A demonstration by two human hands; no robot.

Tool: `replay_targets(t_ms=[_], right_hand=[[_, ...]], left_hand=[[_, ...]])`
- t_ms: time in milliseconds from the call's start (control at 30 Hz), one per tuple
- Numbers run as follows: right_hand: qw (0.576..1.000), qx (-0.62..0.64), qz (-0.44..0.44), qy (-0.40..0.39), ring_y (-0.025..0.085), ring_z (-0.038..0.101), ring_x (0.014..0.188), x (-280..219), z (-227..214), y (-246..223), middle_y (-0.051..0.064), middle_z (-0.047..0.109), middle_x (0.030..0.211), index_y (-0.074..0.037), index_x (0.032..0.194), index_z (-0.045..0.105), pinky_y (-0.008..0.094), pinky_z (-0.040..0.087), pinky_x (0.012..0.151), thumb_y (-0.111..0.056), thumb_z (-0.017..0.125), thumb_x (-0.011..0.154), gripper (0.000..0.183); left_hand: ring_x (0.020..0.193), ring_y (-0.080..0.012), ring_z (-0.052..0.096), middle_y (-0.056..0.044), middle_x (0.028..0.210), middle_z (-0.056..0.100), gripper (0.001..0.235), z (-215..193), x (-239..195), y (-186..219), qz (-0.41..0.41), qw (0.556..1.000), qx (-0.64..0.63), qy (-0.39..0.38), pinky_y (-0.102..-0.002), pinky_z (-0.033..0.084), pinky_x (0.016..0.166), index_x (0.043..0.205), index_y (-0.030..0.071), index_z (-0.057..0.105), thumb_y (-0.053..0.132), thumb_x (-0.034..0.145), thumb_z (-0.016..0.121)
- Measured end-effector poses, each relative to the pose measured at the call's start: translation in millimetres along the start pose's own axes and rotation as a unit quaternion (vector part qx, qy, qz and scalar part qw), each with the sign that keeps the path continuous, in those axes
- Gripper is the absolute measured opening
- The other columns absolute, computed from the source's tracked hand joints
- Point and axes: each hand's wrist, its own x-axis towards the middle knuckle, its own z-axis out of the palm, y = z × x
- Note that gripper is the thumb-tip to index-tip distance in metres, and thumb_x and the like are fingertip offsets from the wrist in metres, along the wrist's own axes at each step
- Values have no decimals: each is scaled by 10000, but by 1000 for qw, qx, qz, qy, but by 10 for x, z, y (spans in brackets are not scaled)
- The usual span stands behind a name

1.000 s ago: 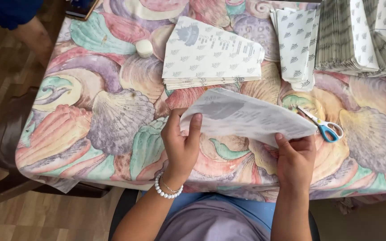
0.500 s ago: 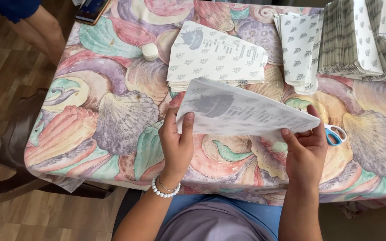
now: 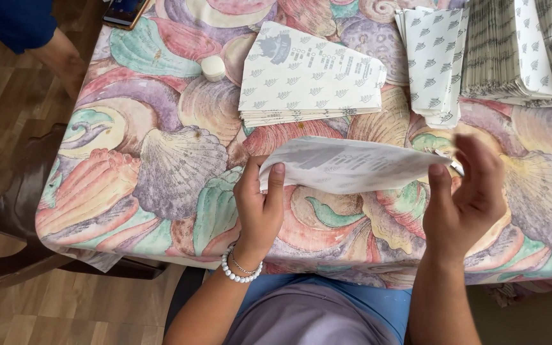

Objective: A person is seen folding pre-printed paper sheets into triangular bags and using scissors to trim the edges at a table.

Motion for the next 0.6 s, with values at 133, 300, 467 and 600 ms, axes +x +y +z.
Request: replay_targets(t_ms=[133,300,467,600], right_hand=[[993,-37,-97,-49,356,658,1117,241,112,-113,259,663,1216,108,1279,654,430,578,992,37,738,1059,246],[988,-64,-68,-125,314,695,1016,333,205,-234,206,719,1095,63,1209,722,379,544,883,62,768,1040,175],[989,-66,-40,-128,259,656,910,337,222,-264,152,702,984,58,1061,749,340,493,811,36,737,1055,25],[985,-69,-51,-151,279,663,911,385,163,-360,166,690,978,78,1002,728,350,520,815,104,737,1044,50]], left_hand=[[716,-107,533,9,782,577,233,5,3,14,-4,1000,1,2,-276,442,663,1033,63,573,283,1074,507],[601,-82,461,3,795,592,272,6,-6,11,0,1000,0,0,-252,401,562,1116,58,579,311,1082,485],[918,-202,699,-71,967,699,256,4,15,51,9,1000,-16,-11,-318,561,790,1093,38,607,264,1082,487],[521,-66,223,46,654,358,196,-94,-31,221,-70,996,28,-37,-266,219,480,1004,78,582,259,1058,531]])
